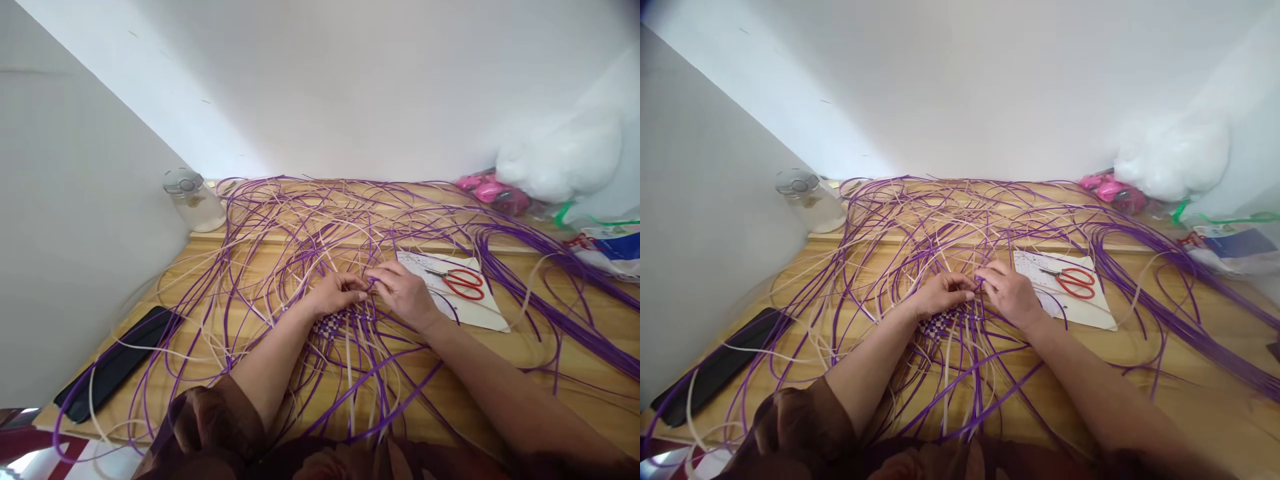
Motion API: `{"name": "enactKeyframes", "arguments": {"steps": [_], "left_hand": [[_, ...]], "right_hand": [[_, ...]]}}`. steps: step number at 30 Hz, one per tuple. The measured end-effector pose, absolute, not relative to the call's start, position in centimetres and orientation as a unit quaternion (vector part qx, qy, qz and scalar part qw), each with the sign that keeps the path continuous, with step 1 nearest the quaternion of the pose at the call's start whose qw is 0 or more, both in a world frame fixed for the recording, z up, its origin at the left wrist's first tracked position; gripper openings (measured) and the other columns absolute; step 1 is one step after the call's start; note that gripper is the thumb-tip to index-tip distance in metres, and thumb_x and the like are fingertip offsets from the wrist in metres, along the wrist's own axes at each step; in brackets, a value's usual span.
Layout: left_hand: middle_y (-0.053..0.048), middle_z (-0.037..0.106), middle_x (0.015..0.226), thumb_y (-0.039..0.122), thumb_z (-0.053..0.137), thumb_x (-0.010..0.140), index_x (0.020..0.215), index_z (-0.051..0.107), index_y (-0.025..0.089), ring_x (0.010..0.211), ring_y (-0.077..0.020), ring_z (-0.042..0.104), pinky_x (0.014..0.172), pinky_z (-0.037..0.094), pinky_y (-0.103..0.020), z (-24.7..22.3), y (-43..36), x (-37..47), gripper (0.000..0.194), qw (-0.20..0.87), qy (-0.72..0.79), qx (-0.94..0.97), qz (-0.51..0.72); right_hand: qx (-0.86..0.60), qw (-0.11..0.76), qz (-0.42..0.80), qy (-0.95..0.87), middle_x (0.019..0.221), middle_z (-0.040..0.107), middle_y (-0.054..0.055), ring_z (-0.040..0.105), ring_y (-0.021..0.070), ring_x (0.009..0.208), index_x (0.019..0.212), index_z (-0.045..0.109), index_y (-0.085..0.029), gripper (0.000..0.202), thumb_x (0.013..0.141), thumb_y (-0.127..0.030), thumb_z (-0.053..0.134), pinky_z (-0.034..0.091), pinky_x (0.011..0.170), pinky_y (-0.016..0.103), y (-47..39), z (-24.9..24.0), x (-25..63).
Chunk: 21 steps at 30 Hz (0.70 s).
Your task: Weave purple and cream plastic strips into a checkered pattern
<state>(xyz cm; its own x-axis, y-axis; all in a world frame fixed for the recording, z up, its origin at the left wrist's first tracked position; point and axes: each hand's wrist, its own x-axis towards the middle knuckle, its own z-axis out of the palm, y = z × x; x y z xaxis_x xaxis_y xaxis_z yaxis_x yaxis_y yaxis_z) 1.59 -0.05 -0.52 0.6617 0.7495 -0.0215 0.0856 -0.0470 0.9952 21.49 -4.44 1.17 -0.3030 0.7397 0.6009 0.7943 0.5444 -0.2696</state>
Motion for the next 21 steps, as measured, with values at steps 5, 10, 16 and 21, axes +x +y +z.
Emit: {"name": "enactKeyframes", "arguments": {"steps": [5,10,16,21], "left_hand": [[0.000,0.069,0.076,0.023,0.076,0.066,0.089,0.068,0.015,0.063,-0.0104,0.059,0.061,0.044,-0.022,-0.7,-0.2,1.8,0.026,0.519,0.385,0.721,0.252],[0.006,0.057,0.056,0.020,0.068,0.074,0.079,0.059,0.016,0.044,-0.0084,0.053,0.047,0.041,-0.020,-0.2,-0.4,1.8,0.011,0.572,0.419,0.674,0.206],[0.006,0.055,0.051,0.018,0.064,0.079,0.076,0.057,0.016,0.042,-0.0085,0.052,0.046,0.042,-0.020,-0.1,-0.4,1.9,0.008,0.597,0.443,0.635,0.210],[0.005,0.056,0.049,0.020,0.063,0.082,0.074,0.056,0.015,0.043,-0.0089,0.053,0.047,0.043,-0.020,0.0,-0.4,2.0,0.011,0.610,0.440,0.625,0.209]], "right_hand": [[-0.479,0.367,0.003,-0.797,0.116,0.066,0.007,0.062,0.0199,0.109,0.109,0.070,-0.020,0.027,0.093,-0.018,0.048,0.047,0.098,0.033,-4.8,3.3,22.2],[-0.583,0.260,0.105,-0.762,0.098,0.073,0.007,0.069,0.0214,0.087,0.110,0.070,-0.020,0.031,0.097,-0.032,0.044,0.050,0.078,0.031,-6.1,3.2,21.3],[-0.607,0.153,0.164,-0.762,0.100,0.072,0.012,0.068,0.0231,0.084,0.143,0.046,-0.010,0.051,0.095,-0.021,0.037,0.047,0.074,0.033,-6.8,3.3,20.1],[-0.616,0.151,0.373,-0.678,0.060,0.067,0.000,0.059,0.0138,0.053,0.150,0.032,-0.013,0.054,0.098,-0.028,0.036,0.042,0.054,0.023,-5.7,3.2,19.2]]}}
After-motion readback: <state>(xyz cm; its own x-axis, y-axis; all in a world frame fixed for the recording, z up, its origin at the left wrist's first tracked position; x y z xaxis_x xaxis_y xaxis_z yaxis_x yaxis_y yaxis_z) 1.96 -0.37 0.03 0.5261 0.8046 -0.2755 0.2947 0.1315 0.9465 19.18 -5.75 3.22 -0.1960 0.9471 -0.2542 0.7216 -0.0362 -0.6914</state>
